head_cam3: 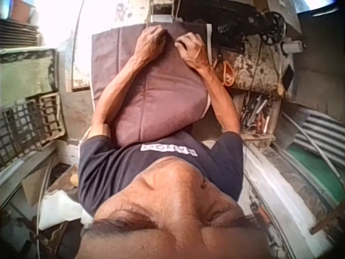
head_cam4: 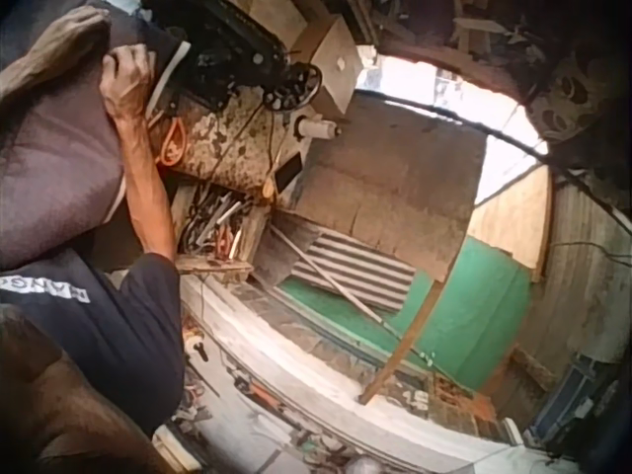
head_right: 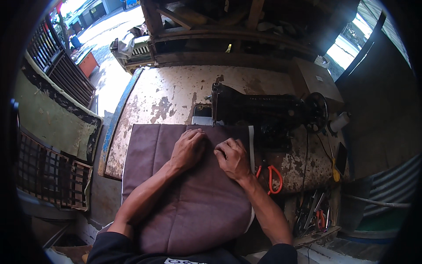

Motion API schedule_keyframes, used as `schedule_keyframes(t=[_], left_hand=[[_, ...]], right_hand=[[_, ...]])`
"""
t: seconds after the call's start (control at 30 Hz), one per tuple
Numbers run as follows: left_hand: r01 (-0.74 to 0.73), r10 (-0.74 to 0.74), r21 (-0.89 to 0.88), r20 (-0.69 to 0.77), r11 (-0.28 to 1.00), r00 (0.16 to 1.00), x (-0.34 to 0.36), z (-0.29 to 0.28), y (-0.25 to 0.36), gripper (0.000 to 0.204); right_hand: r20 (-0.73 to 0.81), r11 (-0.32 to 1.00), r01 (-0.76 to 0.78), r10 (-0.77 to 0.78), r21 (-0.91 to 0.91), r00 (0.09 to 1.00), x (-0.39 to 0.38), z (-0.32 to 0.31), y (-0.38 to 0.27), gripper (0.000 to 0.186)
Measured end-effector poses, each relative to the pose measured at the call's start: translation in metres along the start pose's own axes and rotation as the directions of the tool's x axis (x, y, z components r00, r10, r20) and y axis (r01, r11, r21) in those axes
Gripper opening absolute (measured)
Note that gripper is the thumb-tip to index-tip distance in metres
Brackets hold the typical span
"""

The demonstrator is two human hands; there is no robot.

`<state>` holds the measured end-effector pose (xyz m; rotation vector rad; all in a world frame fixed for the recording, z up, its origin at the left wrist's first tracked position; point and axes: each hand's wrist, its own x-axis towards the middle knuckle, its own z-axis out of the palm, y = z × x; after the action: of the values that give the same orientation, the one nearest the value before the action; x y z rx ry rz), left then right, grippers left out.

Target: The person uses shears to trim a strip of white fabric from the edge of a brown upholstered panel, then positions the panel under a sewing machine to stitch a new border.

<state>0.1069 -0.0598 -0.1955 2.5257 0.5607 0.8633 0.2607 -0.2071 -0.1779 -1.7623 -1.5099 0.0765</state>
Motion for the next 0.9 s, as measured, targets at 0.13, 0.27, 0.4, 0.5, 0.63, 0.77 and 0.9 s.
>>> schedule_keyframes(t=[0.13,0.27,0.4,0.5,0.63,0.77,0.9], left_hand=[[0.020,-0.022,-0.096,-0.025,0.995,0.999,0.007,0.000,-0.013,0.018],[0.036,-0.039,-0.101,-0.027,0.994,0.999,0.010,0.003,-0.016,0.015],[0.019,-0.024,-0.114,-0.040,0.993,0.999,0.005,0.005,-0.019,0.017],[-0.049,0.047,-0.046,-0.035,0.998,0.998,0.004,0.000,-0.014,0.024],[-0.077,0.068,0.064,0.132,0.995,0.989,0.005,-0.014,0.009,0.045],[-0.112,0.095,0.106,0.160,0.988,0.983,0.006,-0.013,0.009,0.047],[-0.145,0.120,0.087,0.242,0.986,0.963,0.009,-0.009,0.004,0.045]], right_hand=[[0.019,0.998,-0.036,0.035,0.052,0.999,0.005,-0.006,-0.001,0.002],[0.035,0.998,-0.047,0.045,0.041,0.998,0.006,-0.009,-0.001,0.003],[0.037,1.000,0.003,-0.003,-0.016,0.999,-0.001,-0.005,-0.004,0.004],[0.034,1.000,0.001,-0.001,-0.025,0.999,-0.003,-0.002,-0.005,0.005],[0.022,0.997,0.032,-0.031,-0.071,0.999,-0.004,-0.001,-0.006,0.007],[0.019,0.995,0.064,-0.063,-0.077,0.998,-0.004,-0.001,-0.006,0.007],[0.043,0.992,0.054,-0.049,-0.116,0.998,-0.004,-0.009,-0.011,0.007]])
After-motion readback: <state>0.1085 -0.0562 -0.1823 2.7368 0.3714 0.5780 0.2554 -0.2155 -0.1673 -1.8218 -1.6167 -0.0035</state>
